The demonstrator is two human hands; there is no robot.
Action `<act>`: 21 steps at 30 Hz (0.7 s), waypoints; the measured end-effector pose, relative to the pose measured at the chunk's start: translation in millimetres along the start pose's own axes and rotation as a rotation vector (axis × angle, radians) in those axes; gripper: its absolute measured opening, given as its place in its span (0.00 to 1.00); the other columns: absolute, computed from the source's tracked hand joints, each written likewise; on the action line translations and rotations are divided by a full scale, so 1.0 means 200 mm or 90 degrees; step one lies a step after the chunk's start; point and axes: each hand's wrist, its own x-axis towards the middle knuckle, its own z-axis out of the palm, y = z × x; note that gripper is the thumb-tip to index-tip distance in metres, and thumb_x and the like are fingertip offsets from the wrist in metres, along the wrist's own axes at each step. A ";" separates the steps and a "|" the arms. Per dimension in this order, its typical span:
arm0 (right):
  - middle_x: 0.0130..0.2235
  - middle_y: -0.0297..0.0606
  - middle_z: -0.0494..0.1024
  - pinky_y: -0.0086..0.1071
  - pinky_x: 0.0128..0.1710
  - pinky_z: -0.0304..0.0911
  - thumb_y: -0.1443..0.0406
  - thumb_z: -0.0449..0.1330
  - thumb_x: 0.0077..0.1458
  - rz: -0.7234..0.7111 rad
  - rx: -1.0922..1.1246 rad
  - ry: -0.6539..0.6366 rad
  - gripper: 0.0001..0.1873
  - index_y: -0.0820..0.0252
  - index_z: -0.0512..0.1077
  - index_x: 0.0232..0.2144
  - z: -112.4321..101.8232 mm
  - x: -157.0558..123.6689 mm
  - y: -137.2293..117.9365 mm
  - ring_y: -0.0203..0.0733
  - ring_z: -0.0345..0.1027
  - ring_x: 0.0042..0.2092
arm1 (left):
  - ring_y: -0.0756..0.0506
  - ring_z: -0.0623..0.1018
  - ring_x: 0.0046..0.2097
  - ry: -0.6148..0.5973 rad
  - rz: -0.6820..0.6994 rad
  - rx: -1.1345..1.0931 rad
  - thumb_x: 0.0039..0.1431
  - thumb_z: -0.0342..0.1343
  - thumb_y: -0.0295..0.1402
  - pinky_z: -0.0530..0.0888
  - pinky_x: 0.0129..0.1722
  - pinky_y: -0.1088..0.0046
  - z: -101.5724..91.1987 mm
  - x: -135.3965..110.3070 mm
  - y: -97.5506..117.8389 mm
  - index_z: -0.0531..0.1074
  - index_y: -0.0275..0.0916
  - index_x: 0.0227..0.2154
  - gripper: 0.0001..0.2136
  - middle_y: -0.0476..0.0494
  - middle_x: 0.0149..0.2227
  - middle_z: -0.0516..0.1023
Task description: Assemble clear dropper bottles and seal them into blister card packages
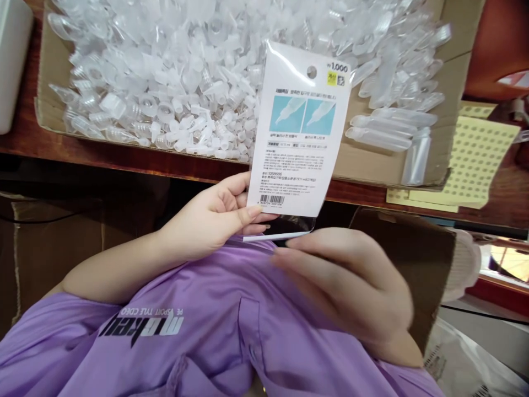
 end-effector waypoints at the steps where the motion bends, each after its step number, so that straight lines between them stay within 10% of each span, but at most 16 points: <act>1: 0.36 0.34 0.80 0.30 0.34 0.70 0.69 0.62 0.61 -0.002 0.015 -0.048 0.06 0.56 0.78 0.40 0.00 0.03 -0.01 0.36 0.74 0.35 | 0.44 0.82 0.51 -0.012 0.015 -0.008 0.61 0.61 0.24 0.79 0.46 0.76 0.01 0.00 0.00 0.74 0.40 0.54 0.18 0.42 0.51 0.82; 10: 0.37 0.38 0.80 0.33 0.39 0.65 0.71 0.54 0.65 -0.039 -0.091 -0.087 0.12 0.63 0.78 0.38 0.07 0.11 -0.01 0.38 0.72 0.37 | 0.42 0.76 0.60 -0.087 0.111 -0.024 0.63 0.56 0.21 0.72 0.61 0.67 0.07 0.01 0.01 0.76 0.41 0.51 0.16 0.46 0.51 0.83; 21: 0.31 0.35 0.75 0.33 0.36 0.71 0.67 0.51 0.67 -0.046 0.145 -0.103 0.07 0.54 0.67 0.35 -0.13 -0.02 0.05 0.38 0.72 0.34 | 0.41 0.84 0.46 0.061 0.014 0.015 0.59 0.62 0.22 0.82 0.36 0.78 0.07 -0.02 0.12 0.76 0.43 0.52 0.19 0.46 0.46 0.85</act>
